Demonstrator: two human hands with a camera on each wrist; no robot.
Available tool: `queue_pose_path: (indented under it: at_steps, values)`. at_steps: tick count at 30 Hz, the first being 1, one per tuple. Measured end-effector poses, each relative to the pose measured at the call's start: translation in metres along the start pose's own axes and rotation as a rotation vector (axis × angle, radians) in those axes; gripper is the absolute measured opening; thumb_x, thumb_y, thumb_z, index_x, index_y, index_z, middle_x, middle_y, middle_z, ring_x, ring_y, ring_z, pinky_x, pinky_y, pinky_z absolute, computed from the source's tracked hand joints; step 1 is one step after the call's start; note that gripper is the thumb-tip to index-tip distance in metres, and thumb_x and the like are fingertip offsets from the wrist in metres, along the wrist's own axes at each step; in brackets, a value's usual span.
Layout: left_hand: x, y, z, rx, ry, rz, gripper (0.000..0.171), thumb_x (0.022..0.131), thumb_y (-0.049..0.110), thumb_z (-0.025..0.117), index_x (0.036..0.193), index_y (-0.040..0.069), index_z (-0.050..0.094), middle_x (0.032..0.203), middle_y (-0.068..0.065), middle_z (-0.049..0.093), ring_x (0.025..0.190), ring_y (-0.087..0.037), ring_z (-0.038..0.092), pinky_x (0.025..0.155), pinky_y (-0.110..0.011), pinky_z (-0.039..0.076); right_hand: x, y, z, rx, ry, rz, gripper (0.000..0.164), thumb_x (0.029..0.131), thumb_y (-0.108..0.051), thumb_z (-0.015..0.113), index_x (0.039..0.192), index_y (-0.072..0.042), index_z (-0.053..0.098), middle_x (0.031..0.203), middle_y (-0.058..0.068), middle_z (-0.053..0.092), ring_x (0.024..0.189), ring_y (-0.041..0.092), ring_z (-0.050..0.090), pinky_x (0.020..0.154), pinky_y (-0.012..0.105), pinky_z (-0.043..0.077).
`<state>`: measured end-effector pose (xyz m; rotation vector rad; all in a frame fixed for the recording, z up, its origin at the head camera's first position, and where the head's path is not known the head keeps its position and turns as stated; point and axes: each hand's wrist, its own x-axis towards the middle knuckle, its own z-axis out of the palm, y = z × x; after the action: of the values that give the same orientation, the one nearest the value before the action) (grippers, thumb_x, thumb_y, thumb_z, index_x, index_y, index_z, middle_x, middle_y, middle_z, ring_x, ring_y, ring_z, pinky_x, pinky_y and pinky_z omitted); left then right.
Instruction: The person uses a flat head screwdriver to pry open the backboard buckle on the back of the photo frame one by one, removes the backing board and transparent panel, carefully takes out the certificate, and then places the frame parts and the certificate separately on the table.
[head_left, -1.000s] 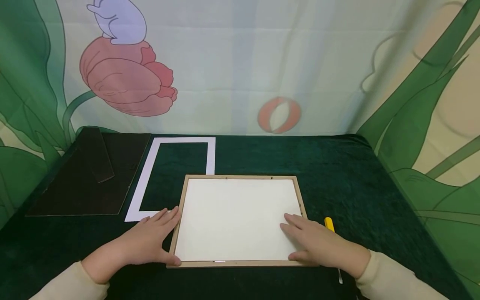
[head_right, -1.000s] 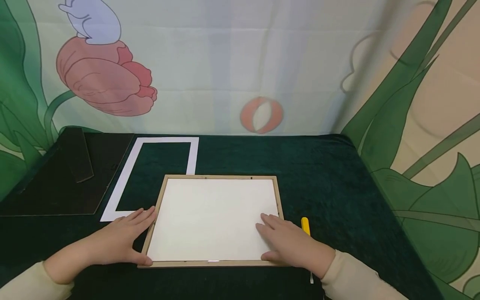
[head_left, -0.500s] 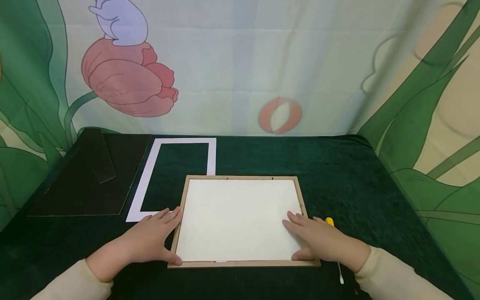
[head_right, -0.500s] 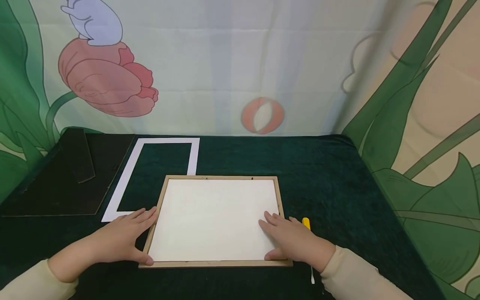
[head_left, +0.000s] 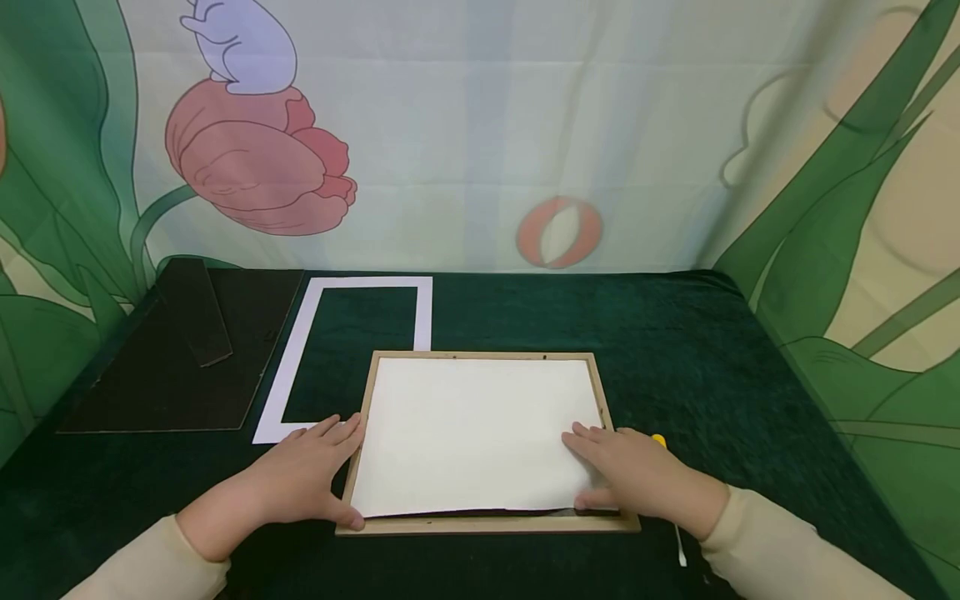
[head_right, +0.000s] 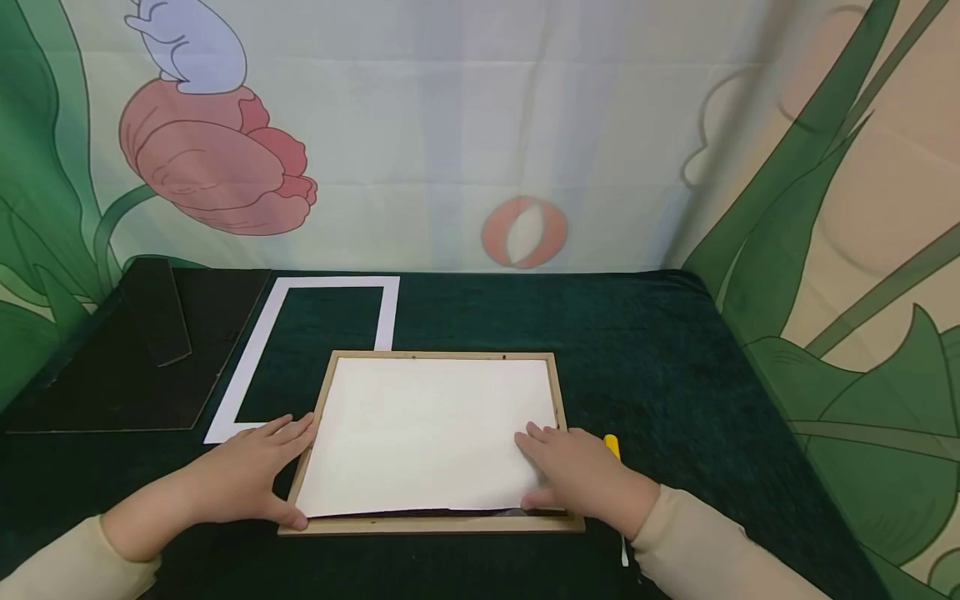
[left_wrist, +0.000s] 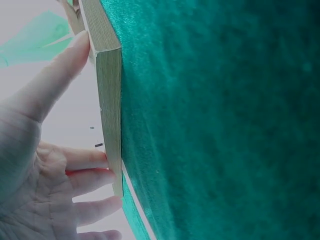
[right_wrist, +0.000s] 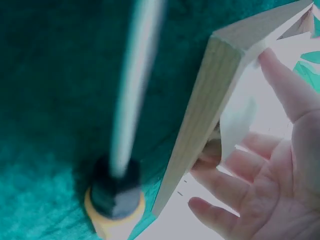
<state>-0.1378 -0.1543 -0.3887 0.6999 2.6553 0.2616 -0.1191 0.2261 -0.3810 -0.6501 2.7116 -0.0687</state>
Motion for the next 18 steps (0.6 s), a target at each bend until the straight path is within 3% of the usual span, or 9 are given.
queue_pose_path:
  at_steps: [4,8,15,18]
  values:
    - [0.001,0.001,0.000,0.001,-0.005,0.000,0.113,0.058,0.062,0.077,0.142,-0.001,0.035,0.148,-0.017,0.030,0.133,-0.042,0.025,0.097,-0.068,0.023,0.003,-0.006,-0.001,-0.065,0.061,-0.009,0.070,0.075,-0.048,0.073,0.131,-0.010,0.053,0.125,0.011,0.058,0.102,0.024,0.061,0.084,0.040,0.049]
    - [0.001,0.002,-0.001,-0.001,-0.009,-0.002,0.113,0.058,0.061,0.077,0.142,-0.002,0.035,0.148,-0.017,0.030,0.133,-0.043,0.025,0.097,-0.067,0.023,0.008,-0.013,-0.002,-0.116,0.100,-0.030,0.067,0.074,-0.047,0.075,0.128,-0.013,0.055,0.111,0.005,0.064,0.079,0.016,0.061,0.070,0.032,0.052]
    - [0.000,0.004,-0.001,-0.002,-0.015,-0.006,0.113,0.057,0.062,0.078,0.141,-0.002,0.035,0.148,-0.018,0.030,0.132,-0.045,0.026,0.097,-0.067,0.024,0.016,-0.023,-0.004,-0.205,0.163,-0.040,0.056,0.076,-0.040,0.075,0.122,-0.014,0.058,0.099,0.004,0.067,0.074,0.018,0.061,0.061,0.030,0.051]
    - [0.000,0.004,-0.001,0.005,-0.010,-0.006,0.113,0.057,0.061,0.078,0.141,-0.003,0.036,0.147,-0.019,0.030,0.131,-0.045,0.027,0.096,-0.068,0.025,0.019,-0.027,-0.004,-0.226,0.184,-0.063,0.051,0.078,-0.033,0.076,0.121,-0.013,0.058,0.099,0.004,0.066,0.078,0.018,0.062,0.065,0.031,0.052]
